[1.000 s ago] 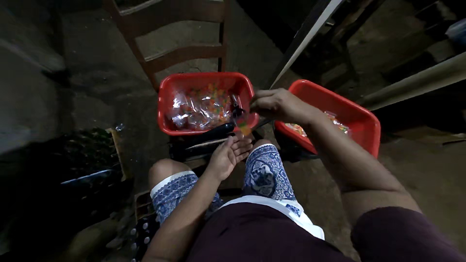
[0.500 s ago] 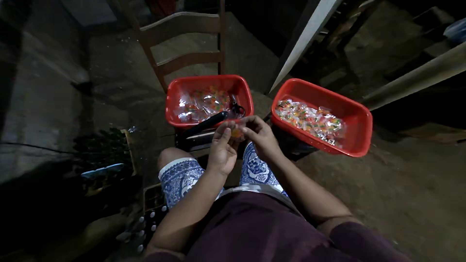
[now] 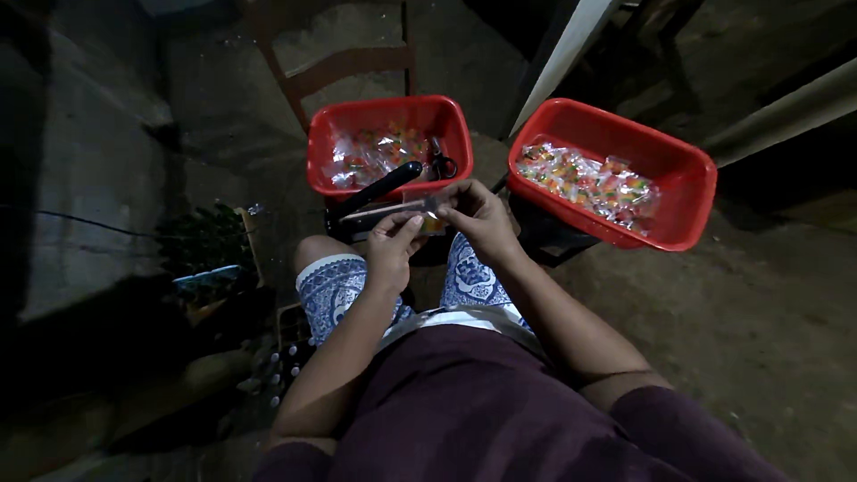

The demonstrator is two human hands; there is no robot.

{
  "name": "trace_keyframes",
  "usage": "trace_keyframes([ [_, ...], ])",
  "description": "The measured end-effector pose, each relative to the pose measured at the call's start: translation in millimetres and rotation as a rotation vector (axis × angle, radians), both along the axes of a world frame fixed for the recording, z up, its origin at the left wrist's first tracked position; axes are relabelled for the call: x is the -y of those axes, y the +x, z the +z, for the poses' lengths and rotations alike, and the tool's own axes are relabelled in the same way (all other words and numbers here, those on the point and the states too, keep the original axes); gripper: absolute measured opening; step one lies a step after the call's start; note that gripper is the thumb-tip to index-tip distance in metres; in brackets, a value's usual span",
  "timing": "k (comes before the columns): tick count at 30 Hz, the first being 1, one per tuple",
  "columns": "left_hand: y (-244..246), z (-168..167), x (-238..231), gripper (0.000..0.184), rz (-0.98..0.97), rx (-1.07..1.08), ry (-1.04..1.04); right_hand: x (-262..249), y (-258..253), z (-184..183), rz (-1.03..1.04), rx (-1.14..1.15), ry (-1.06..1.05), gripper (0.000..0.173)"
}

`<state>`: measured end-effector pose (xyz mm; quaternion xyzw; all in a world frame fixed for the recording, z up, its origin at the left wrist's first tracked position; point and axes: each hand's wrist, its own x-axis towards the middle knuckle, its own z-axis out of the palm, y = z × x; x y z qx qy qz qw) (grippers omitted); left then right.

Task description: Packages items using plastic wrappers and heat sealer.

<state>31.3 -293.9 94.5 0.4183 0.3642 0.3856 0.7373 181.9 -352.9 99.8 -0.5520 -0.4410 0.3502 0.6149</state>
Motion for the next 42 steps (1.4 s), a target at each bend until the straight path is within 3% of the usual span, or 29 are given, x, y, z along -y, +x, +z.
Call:
trace_keyframes([
  [2, -1.1, -1.5, 2.6, 0.012, -0.009, -0.002, -0.011, 2.8, 0.0, -1.9, -0.003, -0.03, 0.003, 0.037],
  [4, -1.7, -5.4, 4.7, 0.013, -0.024, 0.006, -0.001, 5.4, 1.8, -5.1, 0.01, -0.042, 0.016, 0.037],
  [8, -2.6, -15.7, 3.0, 0.038, -0.059, -0.006, 0.167, 7.6, 9.4, -8.8, 0.071, 0.11, 0.017, 0.012],
  [10, -2.0, -17.1, 2.6, 0.043, -0.022, -0.053, 0.28, 8.5, 11.8, -7.8, 0.092, 0.166, 0.005, 0.008],
  [16, -5.3, -23.5, -4.3, 0.011, 0.013, -0.131, 0.743, 13.1, 12.1, -7.9, 0.07, 0.189, -0.022, 0.016],
  [20, -10.2, -27.5, -9.6, 0.015, 0.003, -0.21, 0.946, 13.7, 11.2, -9.7, 0.055, 0.186, -0.038, 0.022],
  [29, -13.9, -19.6, -7.9, 0.021, -0.063, -0.257, 0.714, 13.2, 9.9, -11.8, 0.031, 0.158, -0.027, 0.025],
  [32, -12.8, -22.5, -9.8, 0.025, -0.048, -0.328, 0.835, 12.8, 9.9, -14.2, 0.02, 0.203, -0.024, 0.026],
  [37, -11.9, -22.8, -10.6, 0.022, -0.003, -0.577, 1.094, 13.2, 8.0, -16.7, -0.025, 0.54, -0.033, 0.022],
  [42, -12.9, -22.4, -15.4, 0.01, -0.096, -0.593, 0.937, 10.1, 12.4, -20.5, 0.02, 0.528, -0.095, 0.012],
])
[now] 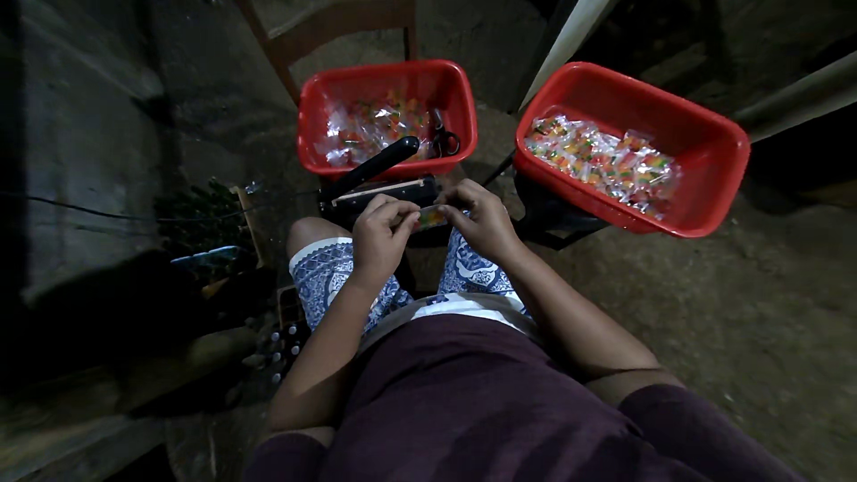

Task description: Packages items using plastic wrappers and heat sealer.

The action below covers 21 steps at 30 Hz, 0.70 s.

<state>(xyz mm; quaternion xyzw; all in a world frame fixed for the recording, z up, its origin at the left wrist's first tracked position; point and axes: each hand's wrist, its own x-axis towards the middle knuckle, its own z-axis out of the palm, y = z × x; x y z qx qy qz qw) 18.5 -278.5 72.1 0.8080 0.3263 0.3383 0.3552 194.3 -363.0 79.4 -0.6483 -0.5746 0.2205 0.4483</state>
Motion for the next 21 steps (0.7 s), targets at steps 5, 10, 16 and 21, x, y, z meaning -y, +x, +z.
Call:
trace_keyframes([
  [5, 0.6, -5.2, -3.2, 0.009, -0.008, 0.135, -0.325, -4.8, 7.1, -6.6, 0.032, -0.285, -0.143, 0.011],
  [10, 4.1, -11.6, -4.8, 0.006, 0.039, 0.21, -0.611, -9.4, 5.9, -18.2, 0.045, -0.627, -0.171, 0.008],
  [16, 11.9, -18.3, -4.1, 0.008, 0.108, 0.351, -0.946, -15.7, 5.2, -27.4, -0.009, -0.701, -0.215, 0.009],
  [21, 8.3, -34.1, -0.5, 0.019, 0.068, 0.331, -1.045, -22.9, 3.8, -44.7, -0.052, -0.748, -0.222, 0.008],
])
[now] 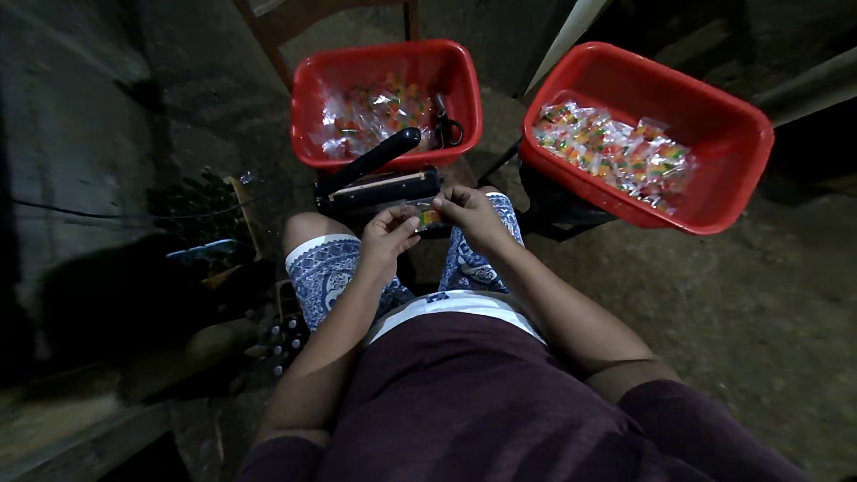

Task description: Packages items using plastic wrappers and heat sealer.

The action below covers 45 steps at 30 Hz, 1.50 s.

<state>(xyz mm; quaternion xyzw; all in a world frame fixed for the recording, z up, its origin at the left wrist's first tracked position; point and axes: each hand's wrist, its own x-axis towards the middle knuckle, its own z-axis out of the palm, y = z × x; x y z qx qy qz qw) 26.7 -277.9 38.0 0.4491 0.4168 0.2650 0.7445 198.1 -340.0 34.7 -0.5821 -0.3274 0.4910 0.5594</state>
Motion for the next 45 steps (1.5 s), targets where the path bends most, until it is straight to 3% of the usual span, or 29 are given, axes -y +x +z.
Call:
trace_keyframes([
  [4, 3.9, -6.4, 3.8, 0.018, 0.016, 0.0, -0.104, -6.8, -2.1, -12.0, -0.016, -0.004, -0.004, 0.008],
  [9, 21.3, -28.8, -13.2, 0.015, 0.171, -0.063, -0.206, -33.0, 3.2, -46.6, -0.006, 0.005, -0.08, 0.012],
  [15, 43.7, -74.5, -51.5, 0.019, 0.298, -0.089, -0.336, -89.3, 7.7, -81.2, 0.005, 0.302, -0.298, 0.021],
  [22, 58.9, -92.1, -62.3, 0.024, 0.435, -0.073, -0.395, -106.6, 9.1, -96.1, 0.056, 0.469, -0.346, 0.026],
  [30, 68.6, -101.5, -67.9, 0.028, 0.452, -0.173, -0.367, -110.3, -3.4, -89.5, -0.023, 0.591, -0.424, 0.026],
  [41, 74.1, -101.8, -66.9, 0.022, 0.487, -0.099, -0.384, -116.5, 11.1, -77.2, 0.163, 0.844, -0.545, 0.033],
  [45, 74.6, -98.2, -67.2, 0.026, 0.493, -0.081, -0.416, -118.6, 39.6, -39.1, -0.004, 0.883, -0.439, 0.036],
])
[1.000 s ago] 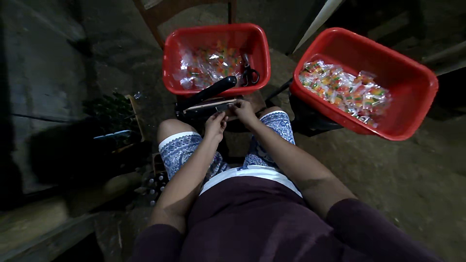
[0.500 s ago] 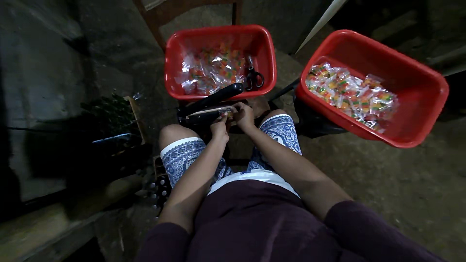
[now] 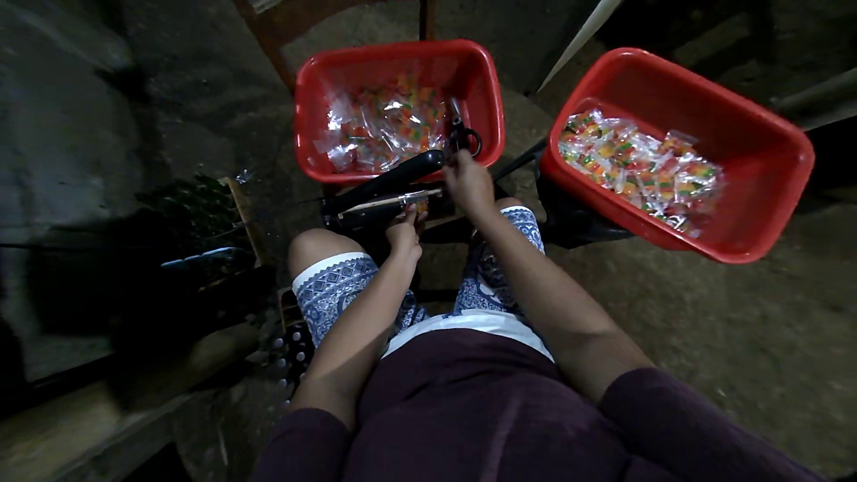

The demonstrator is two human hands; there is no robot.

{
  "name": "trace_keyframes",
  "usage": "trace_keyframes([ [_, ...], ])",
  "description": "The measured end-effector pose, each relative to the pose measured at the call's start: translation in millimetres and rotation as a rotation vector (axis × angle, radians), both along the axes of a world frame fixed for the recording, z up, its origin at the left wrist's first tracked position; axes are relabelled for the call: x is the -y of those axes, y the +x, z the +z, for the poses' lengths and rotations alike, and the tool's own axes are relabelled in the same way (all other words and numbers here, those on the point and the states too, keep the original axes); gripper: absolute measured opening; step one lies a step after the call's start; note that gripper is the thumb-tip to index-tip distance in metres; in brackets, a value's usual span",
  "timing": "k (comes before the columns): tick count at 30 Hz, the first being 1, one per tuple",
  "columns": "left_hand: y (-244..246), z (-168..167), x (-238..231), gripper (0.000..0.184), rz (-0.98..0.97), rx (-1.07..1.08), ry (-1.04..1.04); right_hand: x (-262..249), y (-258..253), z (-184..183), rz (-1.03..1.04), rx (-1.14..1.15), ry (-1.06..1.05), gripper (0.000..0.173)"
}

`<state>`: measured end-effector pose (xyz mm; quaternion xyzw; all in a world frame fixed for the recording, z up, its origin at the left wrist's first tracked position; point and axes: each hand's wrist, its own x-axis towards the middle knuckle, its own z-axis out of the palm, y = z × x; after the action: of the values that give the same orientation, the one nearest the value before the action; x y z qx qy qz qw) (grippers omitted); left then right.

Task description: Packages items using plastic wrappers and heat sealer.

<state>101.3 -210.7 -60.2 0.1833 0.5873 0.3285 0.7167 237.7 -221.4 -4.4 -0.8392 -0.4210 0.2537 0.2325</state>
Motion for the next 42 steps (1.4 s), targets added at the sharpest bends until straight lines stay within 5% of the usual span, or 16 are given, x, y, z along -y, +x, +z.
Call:
trace_keyframes([
  [4, -0.8, -1.6, 0.8, 0.022, -0.023, 0.0, 0.018, -8.2, 10.5, 64.4, 0.103, -0.004, 0.466, 0.031],
  [7, 1.5, -0.4, -1.5, 0.02, 0.003, 0.008, -0.016, -24.3, -4.0, 87.9, 0.416, 0.076, 0.308, 0.043],
  [11, 1.8, -6.5, -0.4, 0.018, -0.008, -0.029, 0.005, -43.8, -7.4, 32.1, 0.585, 0.26, 0.019, 0.054],
  [17, 1.0, -4.6, -1.6, 0.021, -0.041, -0.054, -0.02, -31.3, 0.8, -32.2, 0.513, 0.164, 0.023, 0.048],
  [42, -3.9, 2.1, 1.4, 0.028, -0.063, -0.023, -0.047, -29.2, 2.8, -57.9, 0.48, 0.246, 0.07, 0.048],
])
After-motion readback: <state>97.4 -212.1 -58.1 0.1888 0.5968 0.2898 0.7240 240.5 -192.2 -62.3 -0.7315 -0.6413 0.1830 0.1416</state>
